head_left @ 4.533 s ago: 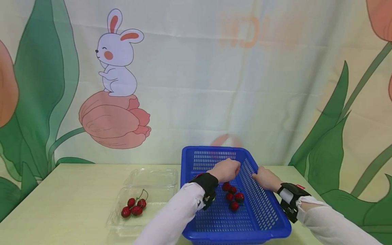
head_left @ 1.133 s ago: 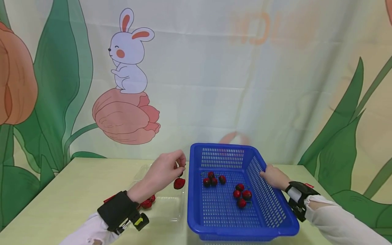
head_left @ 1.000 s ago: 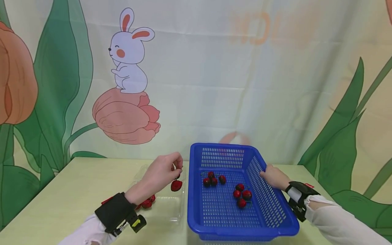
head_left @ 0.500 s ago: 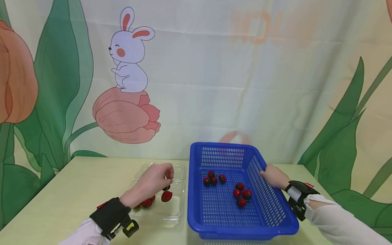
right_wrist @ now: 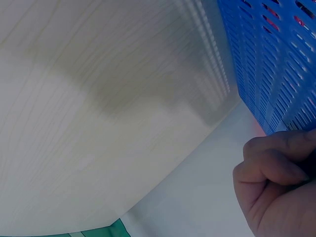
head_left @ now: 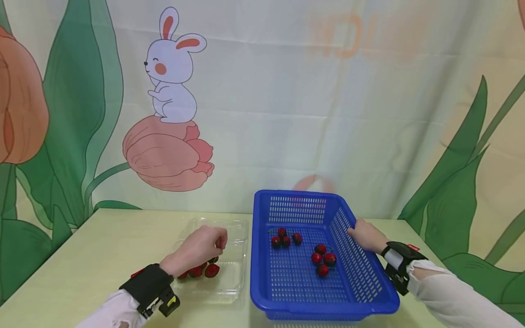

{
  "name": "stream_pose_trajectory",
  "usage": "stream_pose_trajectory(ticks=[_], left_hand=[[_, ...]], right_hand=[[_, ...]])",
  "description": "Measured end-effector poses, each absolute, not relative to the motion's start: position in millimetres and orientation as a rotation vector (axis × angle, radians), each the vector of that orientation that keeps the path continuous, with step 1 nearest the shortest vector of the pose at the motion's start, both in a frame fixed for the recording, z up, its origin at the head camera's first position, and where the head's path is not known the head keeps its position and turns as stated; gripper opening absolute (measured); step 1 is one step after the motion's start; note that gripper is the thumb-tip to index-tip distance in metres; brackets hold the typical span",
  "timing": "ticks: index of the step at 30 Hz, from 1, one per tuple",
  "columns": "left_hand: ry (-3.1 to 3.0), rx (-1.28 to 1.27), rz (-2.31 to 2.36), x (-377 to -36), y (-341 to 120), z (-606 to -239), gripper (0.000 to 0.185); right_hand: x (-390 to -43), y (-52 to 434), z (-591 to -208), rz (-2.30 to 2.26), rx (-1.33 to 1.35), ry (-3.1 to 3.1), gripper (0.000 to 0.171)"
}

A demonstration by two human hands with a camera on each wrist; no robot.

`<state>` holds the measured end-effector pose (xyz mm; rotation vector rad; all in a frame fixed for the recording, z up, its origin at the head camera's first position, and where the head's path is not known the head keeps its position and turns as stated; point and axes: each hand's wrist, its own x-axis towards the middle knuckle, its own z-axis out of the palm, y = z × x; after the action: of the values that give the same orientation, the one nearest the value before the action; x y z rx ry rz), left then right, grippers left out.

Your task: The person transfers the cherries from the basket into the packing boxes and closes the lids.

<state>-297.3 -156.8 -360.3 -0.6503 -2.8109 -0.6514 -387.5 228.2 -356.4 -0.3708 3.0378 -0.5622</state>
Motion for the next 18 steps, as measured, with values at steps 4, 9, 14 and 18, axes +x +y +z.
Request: stream_pose_trajectory(ticks=[4,9,14,18], left_hand=[[-2.82,-0.7,-0.613,-300,-159,-365,0.018],[-2.834,-0.729,-0.55,-304,-160,-370,0.017],[-2.848,-0.736,-0.455,-307,-160,-373,0.017],[-2.861,-0.738,-0.434,-308,-160,-375,0.017]], right_hand=[[-387,228,-357,-0.575,-0.374,3.032,0.021],[-388,228,-359,-0.59,-0.361,3.025,0.022],[-390,230,-360,-0.587,-0.37,3.023,0.027],[-391,231,-361,-0.586,-0.378,3.025,0.027]])
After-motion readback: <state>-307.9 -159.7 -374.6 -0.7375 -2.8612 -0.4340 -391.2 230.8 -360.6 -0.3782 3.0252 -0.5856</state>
